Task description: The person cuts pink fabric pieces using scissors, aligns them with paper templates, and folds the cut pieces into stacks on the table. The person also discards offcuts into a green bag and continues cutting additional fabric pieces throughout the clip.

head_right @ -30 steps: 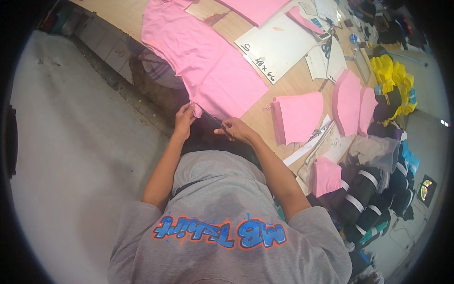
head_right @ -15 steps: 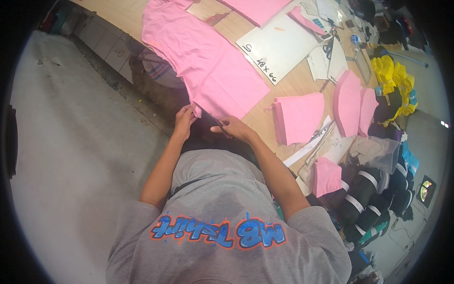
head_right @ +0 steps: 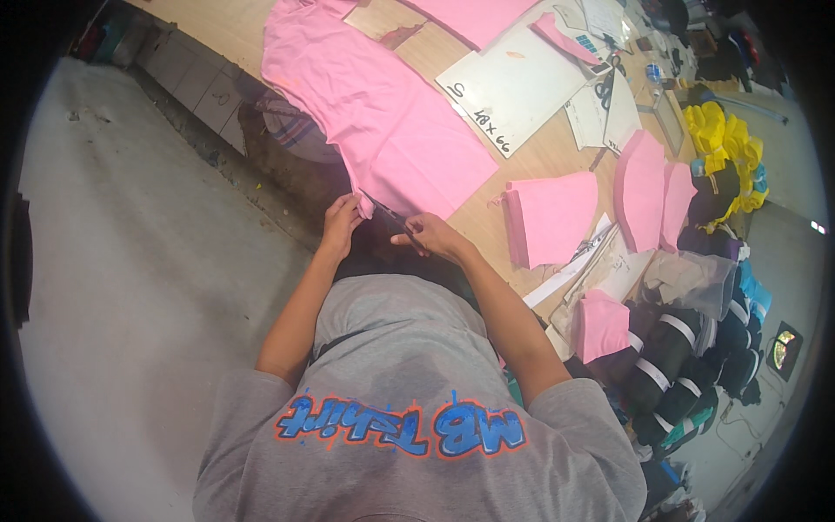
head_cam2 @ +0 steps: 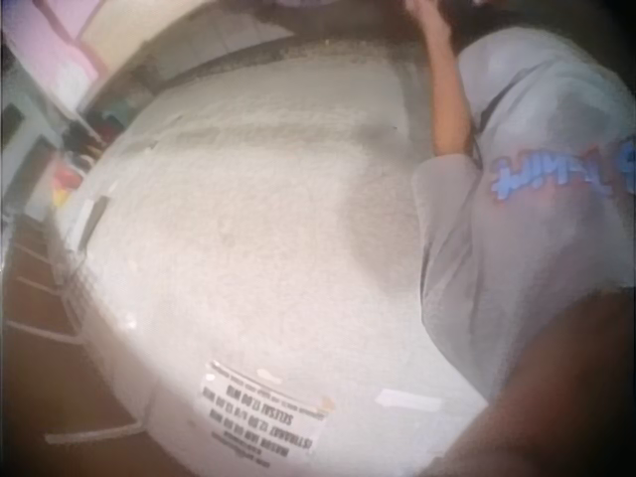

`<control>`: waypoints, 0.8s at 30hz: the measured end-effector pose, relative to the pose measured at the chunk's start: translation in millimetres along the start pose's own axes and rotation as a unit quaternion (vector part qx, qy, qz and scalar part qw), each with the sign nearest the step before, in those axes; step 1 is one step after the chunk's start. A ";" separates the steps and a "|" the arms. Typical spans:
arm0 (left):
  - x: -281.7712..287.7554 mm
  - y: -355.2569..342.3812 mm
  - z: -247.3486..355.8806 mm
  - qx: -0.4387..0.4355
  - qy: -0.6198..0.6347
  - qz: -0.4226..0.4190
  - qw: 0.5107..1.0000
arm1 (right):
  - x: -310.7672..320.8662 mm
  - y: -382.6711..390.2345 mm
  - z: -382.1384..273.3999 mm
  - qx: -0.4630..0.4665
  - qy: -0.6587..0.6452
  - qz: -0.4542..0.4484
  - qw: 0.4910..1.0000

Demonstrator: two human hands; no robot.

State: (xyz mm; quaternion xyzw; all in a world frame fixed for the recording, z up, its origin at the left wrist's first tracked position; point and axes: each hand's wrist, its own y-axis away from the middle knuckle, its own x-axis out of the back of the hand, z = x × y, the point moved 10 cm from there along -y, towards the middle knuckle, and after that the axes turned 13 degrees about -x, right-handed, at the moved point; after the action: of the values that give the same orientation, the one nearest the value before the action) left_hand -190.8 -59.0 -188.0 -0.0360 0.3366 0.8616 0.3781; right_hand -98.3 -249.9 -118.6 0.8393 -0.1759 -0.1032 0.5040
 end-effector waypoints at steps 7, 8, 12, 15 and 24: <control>-3.2 0.9 5.4 -0.004 0.005 -0.012 1.000 | 0.3 -6.2 -6.4 -0.013 0.012 0.002 1.000; -4.5 1.4 6.9 -0.004 0.005 -0.014 1.000 | -0.3 -6.7 -7.2 -0.010 0.011 0.000 1.000; -3.6 -0.3 6.3 -0.002 0.003 -0.016 1.000 | -2.3 -6.7 -7.9 -0.004 0.000 -0.007 1.000; -4.6 0.3 5.7 0.002 0.008 -0.017 1.000 | -1.3 -7.7 -4.1 0.001 0.004 -0.001 1.000; 1.6 -8.9 7.6 -0.004 0.018 -0.025 1.000 | -3.4 3.7 -5.9 -0.024 0.035 -0.013 0.999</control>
State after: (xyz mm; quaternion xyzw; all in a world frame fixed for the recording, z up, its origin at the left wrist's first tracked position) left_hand -184.5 -49.0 -187.6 -0.0612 0.3393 0.8524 0.3932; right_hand -100.1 -245.3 -112.6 0.8322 -0.1443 -0.0850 0.5286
